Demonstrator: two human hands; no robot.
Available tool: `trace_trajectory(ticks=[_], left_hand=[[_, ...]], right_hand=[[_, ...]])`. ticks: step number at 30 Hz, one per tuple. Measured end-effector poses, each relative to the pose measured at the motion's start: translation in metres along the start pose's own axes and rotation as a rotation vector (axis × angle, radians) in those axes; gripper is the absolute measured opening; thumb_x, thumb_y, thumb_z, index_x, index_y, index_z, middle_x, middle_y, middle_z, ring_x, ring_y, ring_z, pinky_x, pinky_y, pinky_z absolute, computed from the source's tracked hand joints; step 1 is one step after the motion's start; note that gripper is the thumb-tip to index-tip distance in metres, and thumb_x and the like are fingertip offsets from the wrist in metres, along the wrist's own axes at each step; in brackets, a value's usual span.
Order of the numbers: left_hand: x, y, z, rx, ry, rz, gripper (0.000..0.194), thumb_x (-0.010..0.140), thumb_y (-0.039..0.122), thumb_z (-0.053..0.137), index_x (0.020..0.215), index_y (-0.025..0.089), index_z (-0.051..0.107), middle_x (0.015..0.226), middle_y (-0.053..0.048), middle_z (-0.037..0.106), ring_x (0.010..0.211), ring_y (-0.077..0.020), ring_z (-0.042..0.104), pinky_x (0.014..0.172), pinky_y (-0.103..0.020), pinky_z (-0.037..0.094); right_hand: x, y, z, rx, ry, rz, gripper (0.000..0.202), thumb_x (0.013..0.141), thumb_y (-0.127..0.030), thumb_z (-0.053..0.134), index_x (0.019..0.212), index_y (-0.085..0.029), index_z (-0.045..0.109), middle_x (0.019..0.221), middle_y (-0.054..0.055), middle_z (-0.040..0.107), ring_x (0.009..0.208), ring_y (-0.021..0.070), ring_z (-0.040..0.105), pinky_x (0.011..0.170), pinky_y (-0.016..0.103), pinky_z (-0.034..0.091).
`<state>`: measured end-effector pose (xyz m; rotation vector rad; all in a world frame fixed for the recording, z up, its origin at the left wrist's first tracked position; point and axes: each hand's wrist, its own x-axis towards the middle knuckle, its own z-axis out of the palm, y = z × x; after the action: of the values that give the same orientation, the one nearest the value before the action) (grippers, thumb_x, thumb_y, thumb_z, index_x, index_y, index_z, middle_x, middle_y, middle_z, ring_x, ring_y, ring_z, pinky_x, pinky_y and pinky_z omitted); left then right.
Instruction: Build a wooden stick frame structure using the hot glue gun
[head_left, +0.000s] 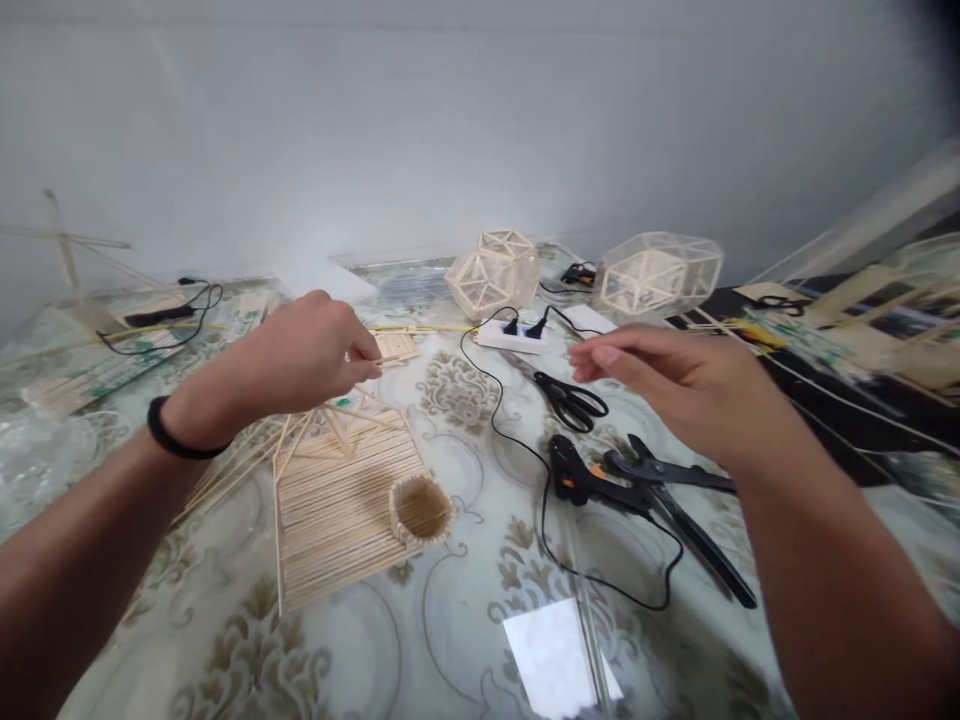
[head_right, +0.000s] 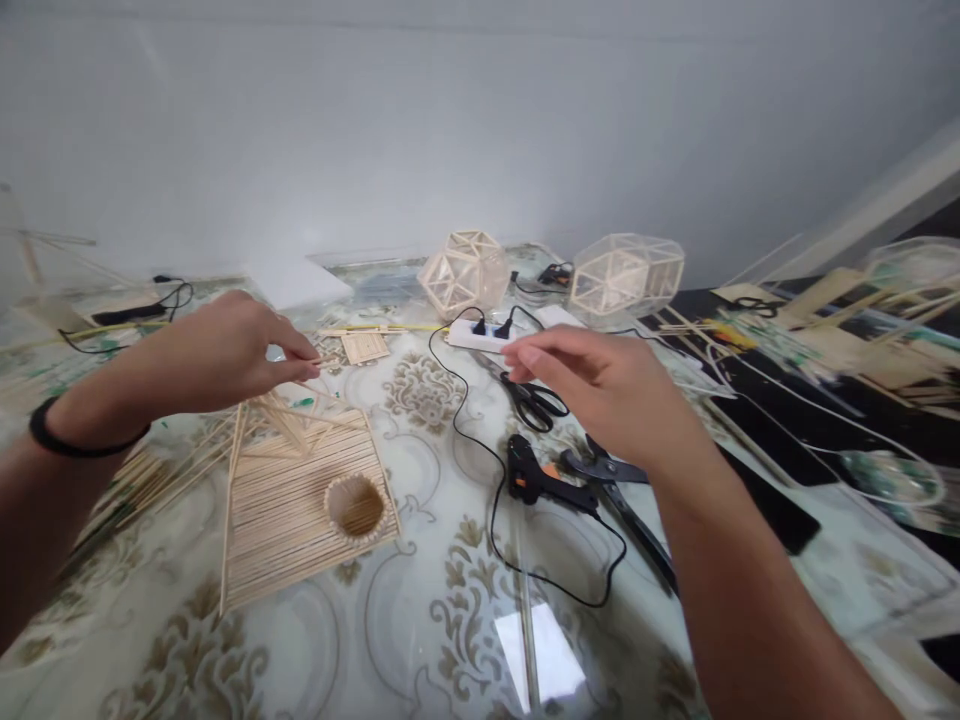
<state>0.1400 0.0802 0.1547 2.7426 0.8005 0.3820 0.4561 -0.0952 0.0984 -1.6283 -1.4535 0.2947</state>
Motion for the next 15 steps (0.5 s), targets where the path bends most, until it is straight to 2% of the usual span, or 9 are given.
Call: trace_trajectory(ticks=[2, 5, 7, 11, 13, 15], left_hand=[[0.0, -0.003, 0.001, -0.015, 0.015, -0.003, 0.018, 0.079, 0.036, 0.072, 0.066, 0.028, 0.081, 0.051, 0.003, 0.064, 0.061, -0.0206, 0.066, 0.084, -0.039, 0.049], [0.0, -0.005, 0.0, 0.022, -0.004, -0.001, 0.018, 0.079, 0.034, 0.07, 0.068, 0.029, 0.083, 0.051, 0.003, 0.063, 0.062, -0.0206, 0.065, 0.084, -0.039, 0.048], [0.001, -0.003, -0.003, 0.042, -0.023, -0.011, 0.018, 0.078, 0.032, 0.068, 0.068, 0.03, 0.083, 0.051, 0.004, 0.062, 0.063, -0.0205, 0.065, 0.082, -0.038, 0.047], [0.003, 0.004, -0.007, 0.08, -0.054, -0.054, 0.018, 0.077, 0.029, 0.067, 0.067, 0.029, 0.082, 0.051, 0.004, 0.059, 0.062, -0.0188, 0.063, 0.082, -0.037, 0.044], [0.003, 0.007, -0.008, 0.089, -0.069, -0.071, 0.018, 0.076, 0.027, 0.067, 0.068, 0.029, 0.083, 0.052, 0.005, 0.058, 0.062, -0.0179, 0.061, 0.084, -0.037, 0.043], [0.002, 0.008, -0.008, 0.085, -0.076, -0.075, 0.018, 0.077, 0.026, 0.067, 0.07, 0.029, 0.083, 0.053, 0.005, 0.057, 0.064, -0.0184, 0.062, 0.086, -0.038, 0.043]], right_hand=[[-0.008, 0.025, -0.003, -0.126, -0.095, 0.038, 0.031, 0.093, -0.055, 0.069, 0.093, -0.027, 0.083, 0.091, 0.006, 0.084, 0.081, 0.0266, 0.077, 0.078, 0.042, 0.061], [-0.014, 0.045, 0.013, -0.212, -0.223, 0.02, 0.032, 0.092, -0.054, 0.067, 0.09, -0.027, 0.082, 0.092, 0.006, 0.085, 0.079, 0.0258, 0.076, 0.073, 0.039, 0.059], [-0.012, 0.042, 0.033, -0.207, -0.301, -0.028, 0.03, 0.095, -0.051, 0.064, 0.093, -0.027, 0.082, 0.095, 0.006, 0.085, 0.081, 0.0254, 0.076, 0.073, 0.038, 0.057], [0.004, 0.018, 0.065, -0.173, -0.449, -0.128, 0.03, 0.097, -0.048, 0.06, 0.098, -0.028, 0.082, 0.104, 0.006, 0.084, 0.092, 0.0262, 0.077, 0.082, 0.039, 0.058], [0.012, 0.014, 0.067, -0.227, -0.513, -0.128, 0.027, 0.097, -0.045, 0.059, 0.095, -0.028, 0.08, 0.1, 0.006, 0.083, 0.089, 0.0257, 0.077, 0.081, 0.038, 0.057], [0.014, 0.022, 0.056, -0.407, -0.531, -0.054, 0.018, 0.09, -0.038, 0.065, 0.082, -0.026, 0.076, 0.088, 0.007, 0.081, 0.079, 0.0256, 0.075, 0.073, 0.037, 0.054]])
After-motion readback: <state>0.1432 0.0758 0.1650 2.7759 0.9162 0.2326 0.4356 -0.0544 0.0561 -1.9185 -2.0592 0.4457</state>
